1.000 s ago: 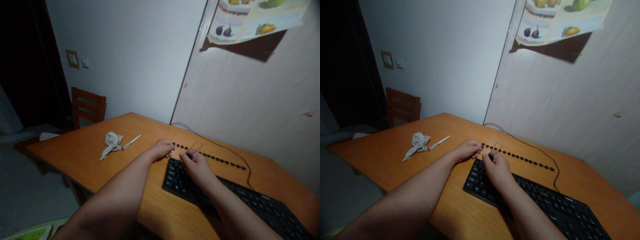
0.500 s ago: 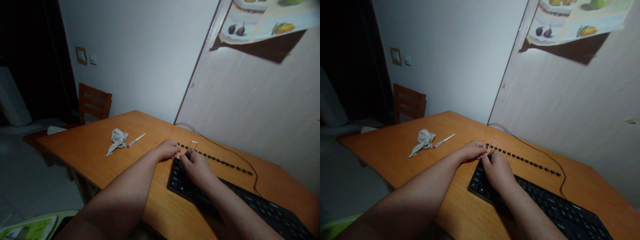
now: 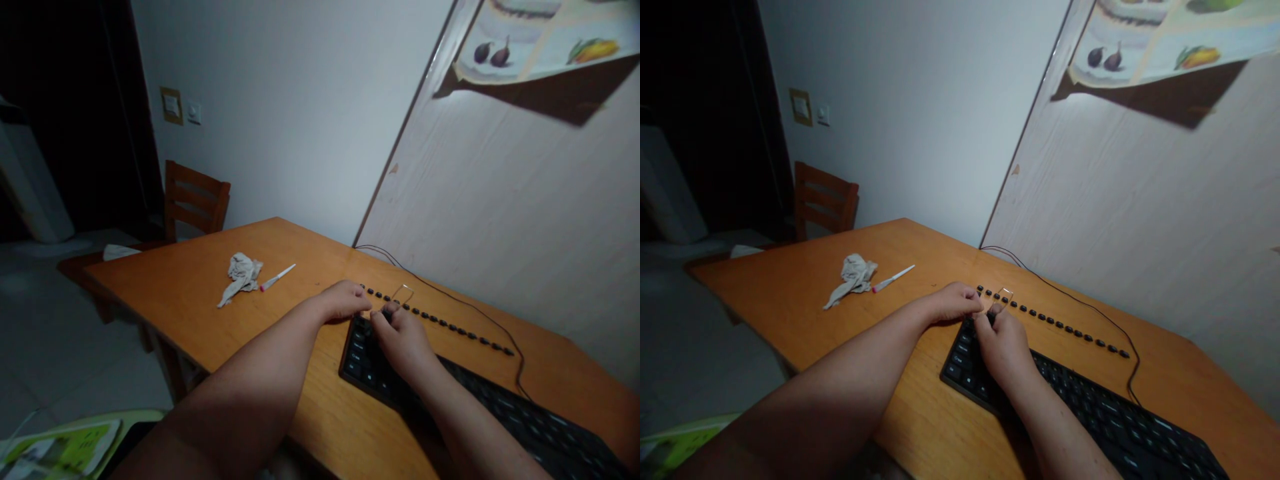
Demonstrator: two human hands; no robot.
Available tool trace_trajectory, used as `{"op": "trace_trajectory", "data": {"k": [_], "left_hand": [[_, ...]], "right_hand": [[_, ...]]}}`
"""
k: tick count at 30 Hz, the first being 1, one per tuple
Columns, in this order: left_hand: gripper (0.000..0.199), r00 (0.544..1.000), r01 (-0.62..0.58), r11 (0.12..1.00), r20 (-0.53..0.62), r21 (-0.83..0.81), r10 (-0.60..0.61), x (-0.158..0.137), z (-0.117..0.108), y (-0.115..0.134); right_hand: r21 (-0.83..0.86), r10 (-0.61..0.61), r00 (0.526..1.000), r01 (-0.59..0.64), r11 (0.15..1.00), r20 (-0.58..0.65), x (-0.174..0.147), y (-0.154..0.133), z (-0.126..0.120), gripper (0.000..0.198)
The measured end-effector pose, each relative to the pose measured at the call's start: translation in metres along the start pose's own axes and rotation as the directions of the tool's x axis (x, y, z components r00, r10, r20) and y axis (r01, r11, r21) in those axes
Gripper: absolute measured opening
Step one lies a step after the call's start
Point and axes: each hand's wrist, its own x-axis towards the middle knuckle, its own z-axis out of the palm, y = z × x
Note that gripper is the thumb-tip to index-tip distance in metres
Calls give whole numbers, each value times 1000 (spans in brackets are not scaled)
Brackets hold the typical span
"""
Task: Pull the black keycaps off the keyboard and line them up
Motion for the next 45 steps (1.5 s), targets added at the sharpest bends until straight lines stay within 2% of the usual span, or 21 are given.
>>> {"op": "trace_trajectory", "data": {"k": [6,13,20,30,34,37,40,45], "left_hand": [[27,994,-83,990,75,117,75,-2,-2,-3],[24,992,-47,992,123,119,32,-8,-3,6],[25,992,-2,999,126,33,-2,-10,-2,9],[18,991,22,998,134,64,-30,-11,-2,10],[13,992,2,1000,127,-23,1,-12,0,13],[17,994,-35,990,96,-133,48,-13,4,18],[25,984,-20,969,165,-247,63,-14,8,23],[26,966,-7,948,244,-319,90,-16,14,28]], "right_hand": [[70,5,998,-1,998,-63,-6,0,0,33],[70,-15,994,23,997,-110,-7,5,-1,28],[85,-3,990,15,996,-140,-7,8,3,29],[207,164,969,-125,970,-184,-2,12,-12,30],[297,212,957,-147,943,-200,-1,17,-12,29],[343,239,947,-156,926,-215,-1,19,-12,28],[330,225,942,-136,934,-249,-1,19,-14,29],[278,148,938,-58,959,-315,-1,19,-15,34]]}}
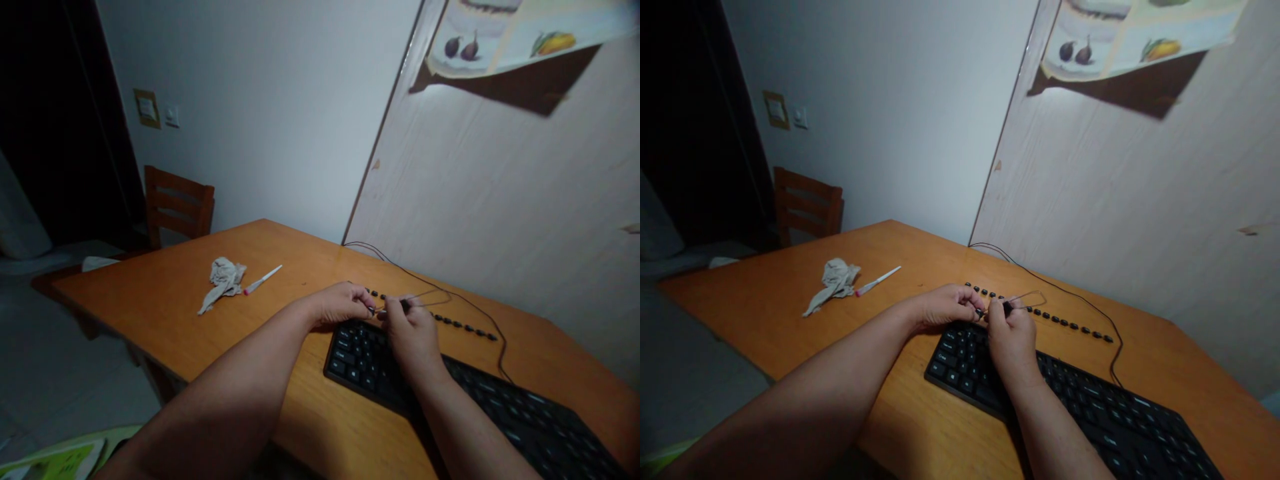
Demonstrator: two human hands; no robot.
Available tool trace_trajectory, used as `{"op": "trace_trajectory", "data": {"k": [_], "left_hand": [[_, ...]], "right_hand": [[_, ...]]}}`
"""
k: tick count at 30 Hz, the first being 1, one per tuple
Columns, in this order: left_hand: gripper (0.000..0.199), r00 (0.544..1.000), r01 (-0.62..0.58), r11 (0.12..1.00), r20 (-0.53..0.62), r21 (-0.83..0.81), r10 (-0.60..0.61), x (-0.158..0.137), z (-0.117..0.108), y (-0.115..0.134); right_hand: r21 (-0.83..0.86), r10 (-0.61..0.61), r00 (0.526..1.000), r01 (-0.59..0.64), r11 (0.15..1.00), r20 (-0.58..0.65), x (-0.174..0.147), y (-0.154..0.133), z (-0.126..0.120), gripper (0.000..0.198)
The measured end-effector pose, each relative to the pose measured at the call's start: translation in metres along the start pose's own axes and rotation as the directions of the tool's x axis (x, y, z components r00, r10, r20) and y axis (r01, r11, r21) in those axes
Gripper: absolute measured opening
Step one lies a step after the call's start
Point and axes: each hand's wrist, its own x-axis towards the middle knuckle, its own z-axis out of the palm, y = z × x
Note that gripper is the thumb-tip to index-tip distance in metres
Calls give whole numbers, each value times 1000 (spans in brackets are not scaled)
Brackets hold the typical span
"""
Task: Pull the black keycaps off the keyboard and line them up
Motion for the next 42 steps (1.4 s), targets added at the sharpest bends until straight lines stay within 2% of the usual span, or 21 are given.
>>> {"op": "trace_trajectory", "data": {"k": [7,10,16,18,22,27,30,37,42], "left_hand": [[27,999,31,994,-28,-102,-34,-1,1,-2],[23,998,23,993,-51,-112,-29,-2,0,-1],[21,993,48,998,-104,-51,-53,-3,-1,2],[22,992,44,997,-113,-61,-51,-3,-2,2],[22,992,29,994,-118,-101,-41,-2,-4,1],[22,995,18,984,-92,-176,-34,-1,-8,0],[22,995,25,981,-85,-190,-42,0,-9,-1],[25,994,5,986,-110,-166,-24,0,-6,0],[27,995,9,987,-96,-160,-25,0,-5,0]], "right_hand": [[62,-63,997,61,996,35,-3,2,4,37],[49,-99,995,98,994,14,-3,2,2,37],[-138,-265,961,253,958,-76,3,0,-9,37],[-183,-284,958,273,944,-36,4,-2,-12,37],[-256,-280,949,309,916,141,8,-4,-13,34],[-346,-166,942,266,900,292,12,-1,-10,23],[-389,-137,936,264,883,323,14,-1,-8,28],[-421,-163,914,323,847,373,18,-6,-6,19],[-434,-202,882,395,810,426,21,-8,-7,20]]}}
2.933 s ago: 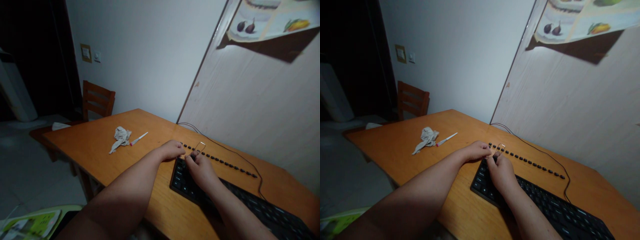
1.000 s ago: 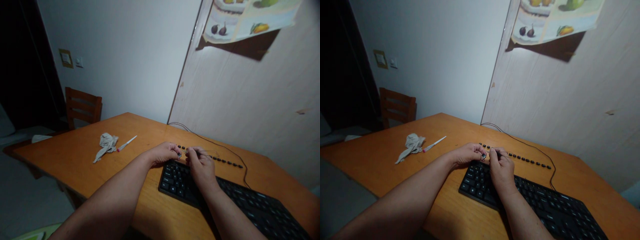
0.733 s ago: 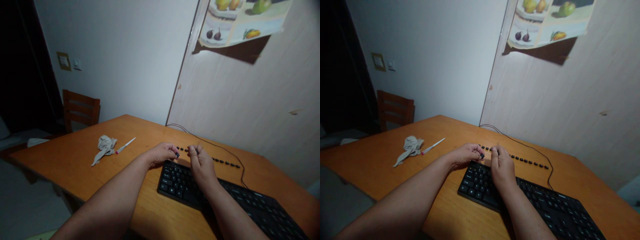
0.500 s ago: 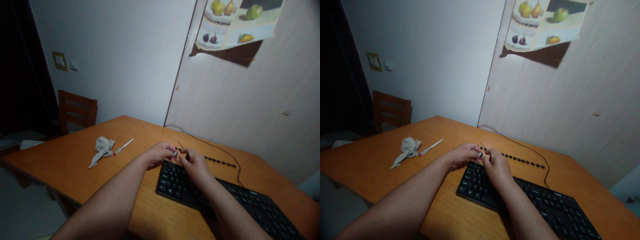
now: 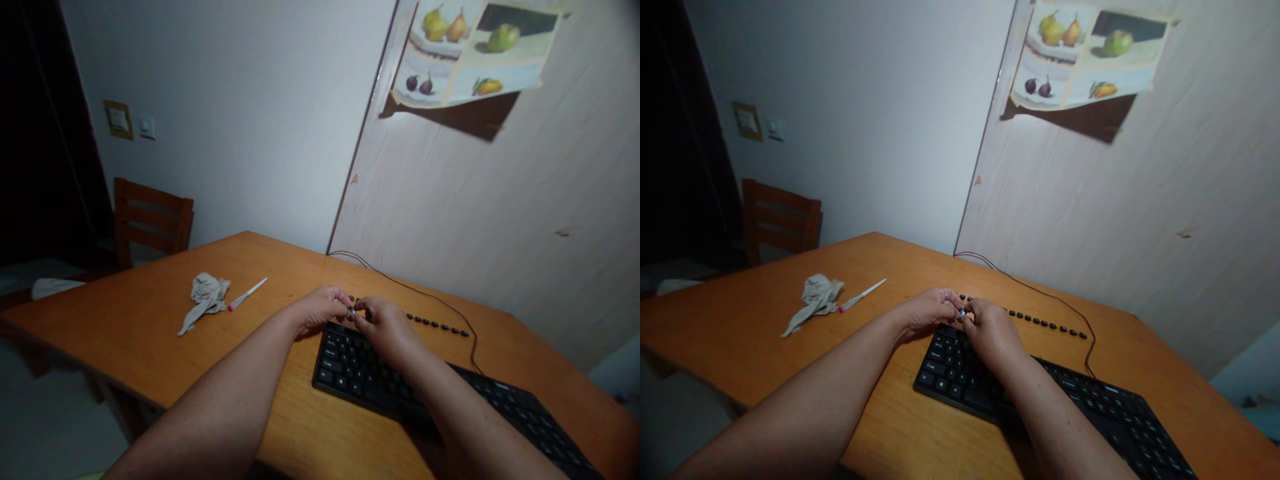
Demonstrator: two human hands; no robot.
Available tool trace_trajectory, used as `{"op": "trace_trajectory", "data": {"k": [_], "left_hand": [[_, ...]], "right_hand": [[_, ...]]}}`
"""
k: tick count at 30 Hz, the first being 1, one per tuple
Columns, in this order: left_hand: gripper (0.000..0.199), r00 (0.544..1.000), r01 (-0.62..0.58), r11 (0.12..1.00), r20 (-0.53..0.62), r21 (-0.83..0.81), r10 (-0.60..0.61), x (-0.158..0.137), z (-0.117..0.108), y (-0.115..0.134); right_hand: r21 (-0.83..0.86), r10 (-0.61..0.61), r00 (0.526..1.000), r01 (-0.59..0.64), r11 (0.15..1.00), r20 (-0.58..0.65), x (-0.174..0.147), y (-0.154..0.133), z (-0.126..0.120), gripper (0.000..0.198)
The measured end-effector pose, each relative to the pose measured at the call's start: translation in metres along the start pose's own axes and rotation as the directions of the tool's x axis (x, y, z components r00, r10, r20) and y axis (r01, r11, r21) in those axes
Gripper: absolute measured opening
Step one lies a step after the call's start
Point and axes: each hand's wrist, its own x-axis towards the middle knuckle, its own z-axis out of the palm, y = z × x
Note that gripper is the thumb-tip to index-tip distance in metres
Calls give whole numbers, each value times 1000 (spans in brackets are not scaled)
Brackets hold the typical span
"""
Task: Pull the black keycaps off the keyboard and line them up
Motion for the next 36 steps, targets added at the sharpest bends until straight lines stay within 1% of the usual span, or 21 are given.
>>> {"op": "trace_trajectory", "data": {"k": [2,4,6,8,10,12,15,17,21,28,36], "left_hand": [[27,1000,0,1000,14,12,0,0,0,1],[26,1000,-11,1000,7,29,11,-1,1,2],[27,998,-8,999,-57,49,11,-1,0,4],[27,984,17,997,-177,72,-4,0,-2,5],[24,952,42,994,-307,104,-8,4,-6,4],[17,916,43,987,-400,153,22,8,-12,0],[9,865,48,966,-494,254,87,14,-21,-8],[9,838,60,955,-535,289,109,16,-26,-12],[8,816,83,944,-565,321,121,17,-33,-17],[6,829,101,915,-542,391,140,19,-36,-22],[5,832,124,885,-533,448,154,22,-37,-29]], "right_hand": [[-21,-13,1000,14,1000,16,1,1,-1,20],[-37,3,1000,-2,999,26,3,4,-2,21],[-40,31,999,-30,999,27,7,11,-3,21],[-45,63,997,-61,997,33,13,21,-4,20],[-55,97,994,-94,994,52,20,34,-4,18],[-53,111,991,-107,993,74,27,45,-2,15],[-44,113,987,-108,993,116,35,58,5,12],[-40,111,983,-107,993,147,40,63,11,12],[-34,97,976,-92,995,195,52,64,23,13],[-40,83,967,-75,996,240,73,56,37,15],[-77,129,951,-112,991,280,83,59,51,13]]}}
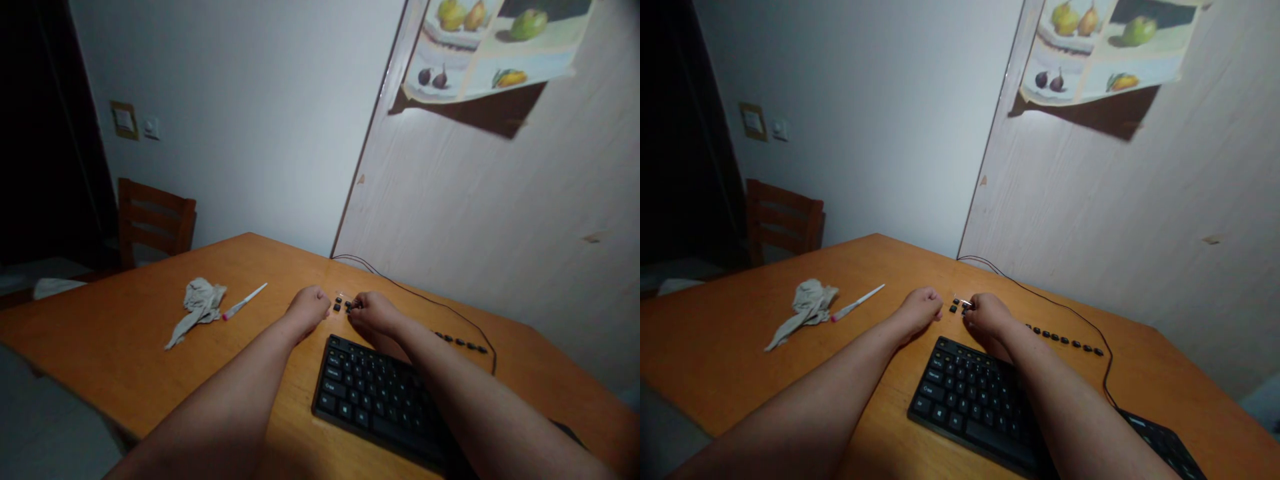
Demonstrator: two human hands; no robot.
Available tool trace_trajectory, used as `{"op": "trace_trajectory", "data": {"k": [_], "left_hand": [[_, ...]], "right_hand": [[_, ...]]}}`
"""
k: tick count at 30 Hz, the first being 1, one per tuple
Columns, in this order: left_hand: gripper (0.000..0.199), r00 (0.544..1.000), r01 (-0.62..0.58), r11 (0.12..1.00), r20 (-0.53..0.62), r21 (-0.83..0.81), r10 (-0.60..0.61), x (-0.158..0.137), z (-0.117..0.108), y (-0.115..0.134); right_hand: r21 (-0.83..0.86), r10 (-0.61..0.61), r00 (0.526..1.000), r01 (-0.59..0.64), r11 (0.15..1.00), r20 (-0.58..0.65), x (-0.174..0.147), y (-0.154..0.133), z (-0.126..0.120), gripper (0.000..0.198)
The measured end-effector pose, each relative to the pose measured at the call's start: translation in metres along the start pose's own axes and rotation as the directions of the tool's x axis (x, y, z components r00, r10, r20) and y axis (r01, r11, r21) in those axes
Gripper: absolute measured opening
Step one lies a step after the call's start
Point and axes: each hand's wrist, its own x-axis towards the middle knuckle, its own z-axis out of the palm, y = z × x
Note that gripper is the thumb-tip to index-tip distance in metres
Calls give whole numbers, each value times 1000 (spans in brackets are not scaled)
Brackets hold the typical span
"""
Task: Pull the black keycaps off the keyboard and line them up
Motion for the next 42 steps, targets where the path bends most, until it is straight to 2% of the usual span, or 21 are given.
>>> {"op": "trace_trajectory", "data": {"k": [13,25,32,36,42], "left_hand": [[9,1000,-5,997,15,77,4,1,0,-5],[7,1000,22,998,17,64,-23,-2,-2,4],[6,1000,28,997,12,71,-29,-3,-3,6],[7,1000,17,997,15,71,-18,-1,-2,3],[7,1000,-2,997,22,74,0,-1,-2,1]], "right_hand": [[-6,-18,998,19,1000,52,-1,-3,0,18],[-1,-18,1000,18,1000,22,-1,-2,1,17],[71,-11,1000,11,997,-7,-3,-4,1,12],[159,-12,997,25,987,-80,-4,-10,-12,13],[377,24,988,35,926,-150,-24,-19,-44,38]]}}
